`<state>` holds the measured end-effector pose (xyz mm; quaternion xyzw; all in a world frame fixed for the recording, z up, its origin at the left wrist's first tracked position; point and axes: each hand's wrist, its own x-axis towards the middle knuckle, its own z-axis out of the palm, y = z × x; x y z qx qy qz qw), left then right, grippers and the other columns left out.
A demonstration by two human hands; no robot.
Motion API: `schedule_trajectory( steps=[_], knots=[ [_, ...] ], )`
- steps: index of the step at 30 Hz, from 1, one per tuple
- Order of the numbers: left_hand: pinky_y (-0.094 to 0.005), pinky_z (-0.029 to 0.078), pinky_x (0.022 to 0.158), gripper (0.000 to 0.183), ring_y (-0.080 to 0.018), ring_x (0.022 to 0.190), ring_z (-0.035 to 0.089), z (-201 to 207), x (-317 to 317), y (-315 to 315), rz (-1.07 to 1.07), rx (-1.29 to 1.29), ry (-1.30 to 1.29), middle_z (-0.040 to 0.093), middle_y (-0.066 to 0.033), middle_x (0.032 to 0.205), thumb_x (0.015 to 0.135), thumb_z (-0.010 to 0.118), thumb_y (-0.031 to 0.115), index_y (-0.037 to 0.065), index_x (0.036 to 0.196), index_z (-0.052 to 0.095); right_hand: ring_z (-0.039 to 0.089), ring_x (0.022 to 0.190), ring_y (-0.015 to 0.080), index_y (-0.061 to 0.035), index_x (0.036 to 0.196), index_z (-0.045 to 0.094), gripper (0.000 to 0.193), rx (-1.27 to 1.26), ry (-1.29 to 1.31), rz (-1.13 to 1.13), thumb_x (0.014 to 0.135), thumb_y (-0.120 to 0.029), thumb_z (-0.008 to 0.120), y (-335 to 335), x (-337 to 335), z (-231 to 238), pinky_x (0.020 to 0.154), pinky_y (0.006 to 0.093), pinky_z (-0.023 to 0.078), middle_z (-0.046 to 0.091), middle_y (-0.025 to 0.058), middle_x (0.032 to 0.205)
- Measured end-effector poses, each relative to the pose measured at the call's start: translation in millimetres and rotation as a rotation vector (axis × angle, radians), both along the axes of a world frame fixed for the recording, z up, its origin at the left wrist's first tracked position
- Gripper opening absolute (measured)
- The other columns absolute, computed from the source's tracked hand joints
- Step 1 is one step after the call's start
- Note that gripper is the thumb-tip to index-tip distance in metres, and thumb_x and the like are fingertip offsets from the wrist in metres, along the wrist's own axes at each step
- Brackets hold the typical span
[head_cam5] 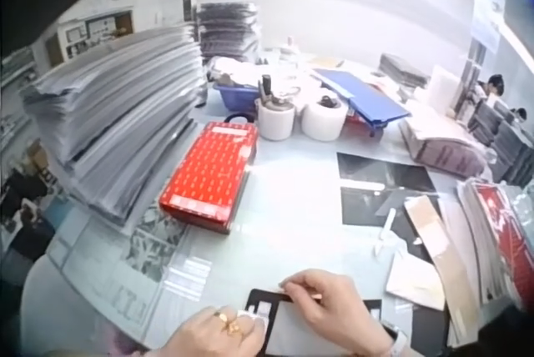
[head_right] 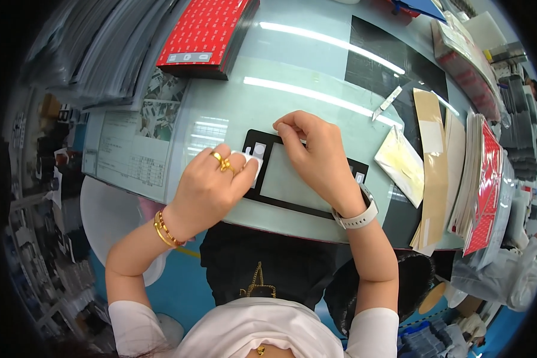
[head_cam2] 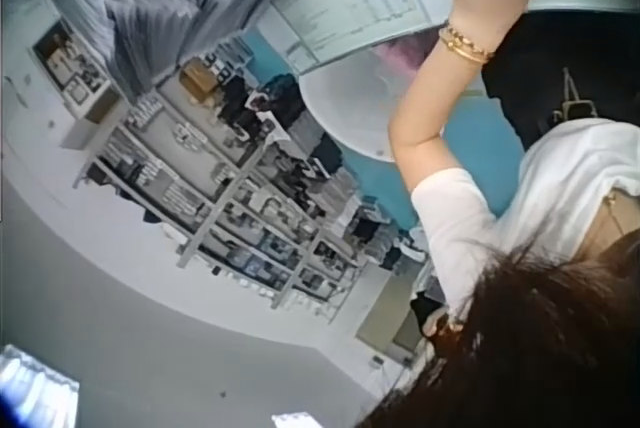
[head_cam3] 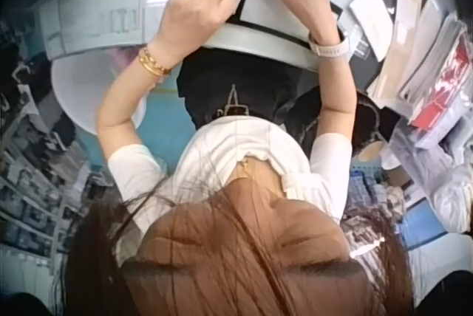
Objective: Peeling protective film and cleaning electronic display components at a workbench.
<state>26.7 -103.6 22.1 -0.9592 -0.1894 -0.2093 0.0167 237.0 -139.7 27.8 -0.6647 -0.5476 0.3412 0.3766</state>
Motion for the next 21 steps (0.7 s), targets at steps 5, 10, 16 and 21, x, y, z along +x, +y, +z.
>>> schedule_trajectory(
  steps=[5,10,16,21],
  knots=[
    [-0.0314,0.046,0.063,0.007,-0.0205,0.075,0.056,-6.2,21.5,24.0,-0.009,0.058,-0.029,0.053,-0.0048,0.074,0.074,0.066,0.005,0.004,0.08,0.061,0.072,0.088,0.0155,0.0064,0.101,0.071,0.017,0.021,-0.027,-0.01,0.098,-0.007,0.061,-3.0,-1.1,-1.6,0.082,0.0273,0.056,0.076,0.0104,0.092],
    [-0.0341,0.048,0.067,0.006,-0.0222,0.082,0.06,-8.7,24.8,57.7,0.0,0.108,-0.096,0.058,-0.0053,0.076,0.073,0.065,0.007,0.009,0.072,0.059,0.069,0.105,0.0237,0.0039,0.116,0.066,0.026,0.058,-0.136,0.077,0.094,-0.01,0.068,-14.6,10.3,7.7,0.093,0.0332,0.053,0.071,0.0163,0.112],
    [-0.0379,0.05,0.078,0.018,-0.0271,0.09,0.062,-2.2,-68.0,61.6,0.369,0.025,-0.027,0.063,-0.006,0.091,0.084,0.068,0.016,0.009,0.101,0.071,0.039,0.144,0.0374,-0.0023,0.152,0.038,0.095,0.041,-0.619,0.266,0.074,-0.026,0.087,-89.7,34.5,26.5,0.118,0.047,0.033,0.042,0.0209,0.154],
    [-0.0416,0.048,0.085,0.048,-0.0354,0.101,0.062,22.4,-78.5,13.3,0.375,0.072,-0.197,0.065,-0.0135,0.108,0.079,0.082,0.029,0.007,0.119,0.067,0.034,0.147,0.04,-0.0007,0.153,0.034,0.107,-0.044,-0.712,0.285,0.067,-0.031,0.091,-125.4,30.2,21.5,0.12,0.051,0.029,0.039,0.0206,0.157]
  ],
)
